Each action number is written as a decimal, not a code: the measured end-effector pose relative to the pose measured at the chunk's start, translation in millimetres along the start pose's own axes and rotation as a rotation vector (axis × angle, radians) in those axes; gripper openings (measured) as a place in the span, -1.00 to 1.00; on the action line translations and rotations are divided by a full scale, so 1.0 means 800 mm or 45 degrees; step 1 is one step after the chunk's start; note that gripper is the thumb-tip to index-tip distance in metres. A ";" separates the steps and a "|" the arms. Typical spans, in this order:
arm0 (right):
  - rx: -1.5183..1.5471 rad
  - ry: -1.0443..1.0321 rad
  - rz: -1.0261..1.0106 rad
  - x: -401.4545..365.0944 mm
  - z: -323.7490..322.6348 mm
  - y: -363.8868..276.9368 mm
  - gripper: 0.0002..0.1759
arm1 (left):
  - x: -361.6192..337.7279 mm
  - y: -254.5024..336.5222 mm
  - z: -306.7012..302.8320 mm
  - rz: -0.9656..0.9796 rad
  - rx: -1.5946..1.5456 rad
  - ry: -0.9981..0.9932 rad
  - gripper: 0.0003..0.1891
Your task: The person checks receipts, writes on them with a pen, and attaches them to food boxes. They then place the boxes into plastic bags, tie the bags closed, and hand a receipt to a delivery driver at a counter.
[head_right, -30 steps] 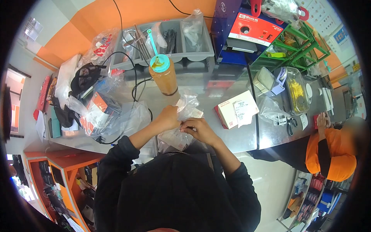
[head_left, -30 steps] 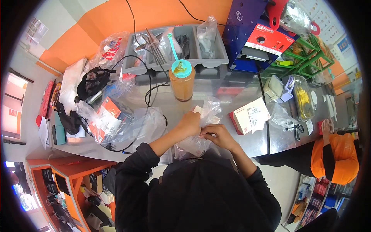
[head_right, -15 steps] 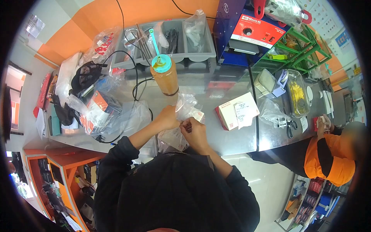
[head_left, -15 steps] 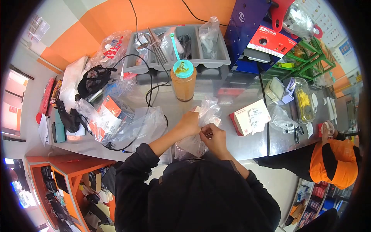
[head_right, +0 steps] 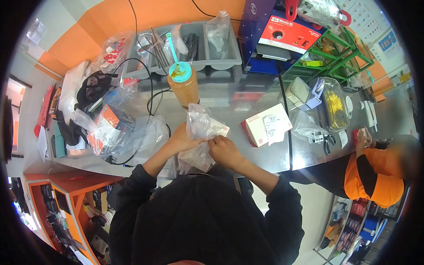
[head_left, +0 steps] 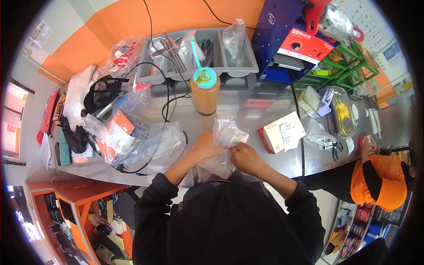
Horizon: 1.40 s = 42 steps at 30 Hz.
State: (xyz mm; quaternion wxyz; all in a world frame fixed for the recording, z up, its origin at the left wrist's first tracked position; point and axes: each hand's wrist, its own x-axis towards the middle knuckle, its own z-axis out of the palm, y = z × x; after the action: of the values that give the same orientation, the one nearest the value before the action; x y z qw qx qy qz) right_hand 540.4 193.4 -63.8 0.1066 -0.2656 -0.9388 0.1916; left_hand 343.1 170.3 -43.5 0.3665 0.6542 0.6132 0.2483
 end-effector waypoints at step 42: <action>0.083 0.362 1.207 -0.108 -0.079 0.099 -0.46 | 0.066 0.046 0.136 0.629 0.615 -0.092 -0.13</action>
State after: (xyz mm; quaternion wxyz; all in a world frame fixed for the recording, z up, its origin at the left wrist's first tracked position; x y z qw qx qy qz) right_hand 668.1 228.1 -47.8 0.1429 -0.6834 -0.6845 0.2101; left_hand 457.1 203.8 -87.4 0.1514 0.8591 0.4641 0.1539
